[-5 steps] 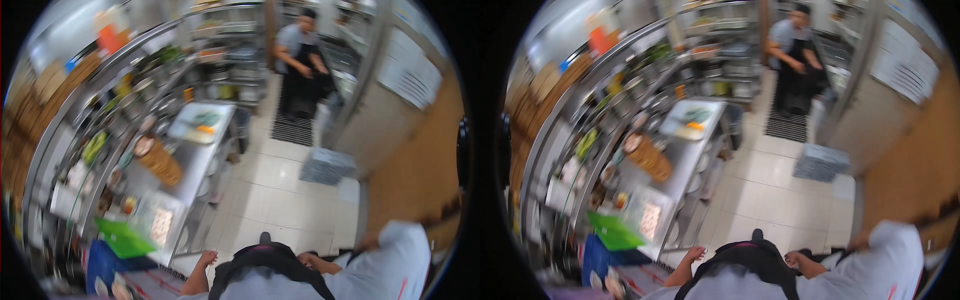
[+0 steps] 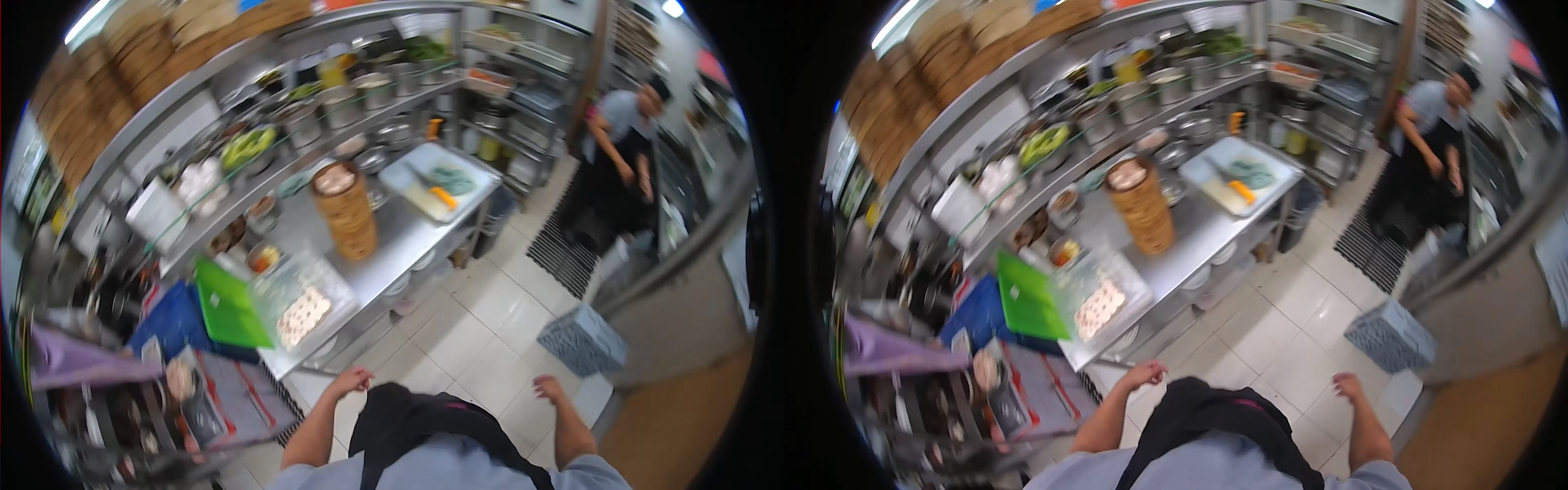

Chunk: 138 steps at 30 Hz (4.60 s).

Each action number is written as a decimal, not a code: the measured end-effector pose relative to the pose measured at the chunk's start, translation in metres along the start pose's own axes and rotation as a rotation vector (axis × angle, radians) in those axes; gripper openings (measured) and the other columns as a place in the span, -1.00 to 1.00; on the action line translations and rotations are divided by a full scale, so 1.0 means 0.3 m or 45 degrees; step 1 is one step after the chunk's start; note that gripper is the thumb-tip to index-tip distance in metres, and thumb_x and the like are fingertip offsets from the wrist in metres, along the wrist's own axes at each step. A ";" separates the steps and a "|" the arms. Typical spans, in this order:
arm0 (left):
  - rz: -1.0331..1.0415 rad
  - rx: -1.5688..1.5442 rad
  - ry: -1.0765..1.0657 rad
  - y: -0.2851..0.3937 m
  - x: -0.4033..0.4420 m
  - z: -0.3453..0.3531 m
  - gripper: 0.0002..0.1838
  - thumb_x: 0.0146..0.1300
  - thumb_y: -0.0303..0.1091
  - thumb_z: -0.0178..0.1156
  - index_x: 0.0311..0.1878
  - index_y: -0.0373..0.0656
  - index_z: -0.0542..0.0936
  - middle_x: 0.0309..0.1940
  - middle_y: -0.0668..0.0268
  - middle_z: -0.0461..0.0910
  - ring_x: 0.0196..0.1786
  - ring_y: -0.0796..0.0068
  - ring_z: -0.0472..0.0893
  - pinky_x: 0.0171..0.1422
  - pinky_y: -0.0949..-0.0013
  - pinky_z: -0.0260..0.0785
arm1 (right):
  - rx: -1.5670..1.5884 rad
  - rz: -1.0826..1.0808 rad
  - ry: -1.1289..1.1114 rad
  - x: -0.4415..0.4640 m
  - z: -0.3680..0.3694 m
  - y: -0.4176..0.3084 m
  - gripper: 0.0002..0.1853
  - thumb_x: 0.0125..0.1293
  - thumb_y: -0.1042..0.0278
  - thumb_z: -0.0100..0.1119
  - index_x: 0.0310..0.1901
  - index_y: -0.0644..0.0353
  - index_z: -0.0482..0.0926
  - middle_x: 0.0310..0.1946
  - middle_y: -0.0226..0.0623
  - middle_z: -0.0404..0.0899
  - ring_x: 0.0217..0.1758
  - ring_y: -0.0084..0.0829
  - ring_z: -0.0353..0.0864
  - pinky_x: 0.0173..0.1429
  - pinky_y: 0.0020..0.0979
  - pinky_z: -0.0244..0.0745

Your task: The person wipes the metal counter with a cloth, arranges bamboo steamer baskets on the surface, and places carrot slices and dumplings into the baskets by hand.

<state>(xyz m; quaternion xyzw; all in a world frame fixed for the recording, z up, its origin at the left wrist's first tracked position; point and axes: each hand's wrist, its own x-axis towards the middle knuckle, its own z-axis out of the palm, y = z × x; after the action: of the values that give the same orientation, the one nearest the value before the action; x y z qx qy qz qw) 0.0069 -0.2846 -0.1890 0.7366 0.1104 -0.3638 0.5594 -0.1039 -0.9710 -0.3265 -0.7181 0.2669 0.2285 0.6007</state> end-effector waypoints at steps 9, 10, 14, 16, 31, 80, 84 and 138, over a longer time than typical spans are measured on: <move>0.056 1.003 -0.033 -0.021 -0.076 0.155 -0.59 0.29 -0.19 0.01 -0.12 -0.29 0.73 -0.14 -0.07 0.72 -0.04 -0.09 0.70 0.13 0.03 0.53 | -0.150 -0.364 0.240 0.190 -0.457 -0.922 -0.82 0.51 0.17 0.10 -0.05 0.04 0.61 -0.25 -0.45 0.61 -0.31 -0.56 0.57 -0.33 -0.43 0.54; 0.002 1.190 -0.050 -0.092 -0.046 0.139 -0.57 0.28 -0.18 -0.01 -0.09 -0.27 0.74 -0.06 -0.12 0.70 0.04 -0.16 0.67 0.20 -0.02 0.50 | -0.110 -0.423 0.198 0.217 -0.427 -0.938 -0.81 0.52 0.17 0.10 -0.03 0.03 0.61 -0.24 -0.46 0.61 -0.31 -0.57 0.57 -0.34 -0.44 0.54; -0.063 1.131 -0.052 0.006 -0.078 0.112 -0.61 0.30 -0.18 -0.01 -0.12 -0.20 0.74 0.00 -0.06 0.69 0.06 -0.13 0.67 0.20 -0.01 0.51 | -0.203 -0.351 -0.052 0.403 -0.215 -0.721 -0.76 0.53 0.10 0.10 0.02 0.04 0.60 -0.19 -0.44 0.63 -0.26 -0.54 0.62 -0.29 -0.36 0.61; -0.016 1.067 0.044 0.036 -0.082 0.089 -0.64 0.33 -0.16 0.01 -0.16 -0.17 0.72 -0.06 0.00 0.71 0.02 -0.10 0.68 0.15 -0.01 0.52 | -0.311 -0.208 -0.194 0.456 -0.096 -0.490 -0.72 0.51 0.09 0.11 0.07 0.05 0.60 -0.17 -0.38 0.64 -0.22 -0.48 0.65 -0.29 -0.31 0.64; 0.318 0.663 -0.217 0.468 0.023 -0.105 -0.72 0.50 -0.16 0.13 0.02 -0.13 0.67 -0.29 0.28 0.70 -0.21 0.52 0.65 -0.04 0.34 0.52 | -0.177 0.623 -0.357 -0.363 0.615 0.155 -0.70 0.48 0.16 0.04 0.10 0.10 0.53 -0.12 -0.18 0.59 -0.09 -0.15 0.65 -0.02 0.03 0.65; 0.275 -0.369 1.894 0.648 -0.710 -0.074 -0.55 0.30 -0.68 0.15 0.21 -0.11 0.65 0.00 0.35 0.68 -0.11 0.51 0.65 0.01 0.46 0.48 | -0.476 0.128 -1.029 0.647 0.733 -1.032 -0.71 0.43 0.15 0.21 0.08 0.08 0.60 -0.09 -0.39 0.64 -0.14 -0.50 0.63 -0.14 -0.36 0.63; 0.461 -1.009 1.720 0.358 -0.347 -0.168 -0.54 0.33 -0.68 0.15 0.24 -0.06 0.62 -0.05 0.39 0.66 -0.14 0.59 0.61 -0.07 0.49 0.50 | -0.322 0.003 -1.114 0.566 0.911 -1.172 -0.70 0.42 0.16 0.20 0.07 0.11 0.59 -0.06 -0.39 0.64 -0.11 -0.49 0.62 -0.12 -0.40 0.59; -0.155 -0.482 1.254 -0.081 -0.150 -0.350 -0.39 0.46 0.15 0.19 -0.28 -0.39 0.59 -0.39 0.15 0.64 -0.29 0.44 0.58 -0.20 0.28 0.46 | -0.827 -0.711 -0.512 0.306 1.483 -1.382 -0.61 0.38 0.04 0.09 -0.20 0.29 0.59 -0.31 -0.05 0.67 -0.32 -0.13 0.66 -0.16 -0.20 0.56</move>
<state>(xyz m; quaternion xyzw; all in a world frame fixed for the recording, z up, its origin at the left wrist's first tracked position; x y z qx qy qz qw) 0.0045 -0.1703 -0.1660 0.6987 0.4664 0.0198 0.5421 0.2345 -0.4864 -0.1563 -0.8546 -0.1433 0.2645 0.4233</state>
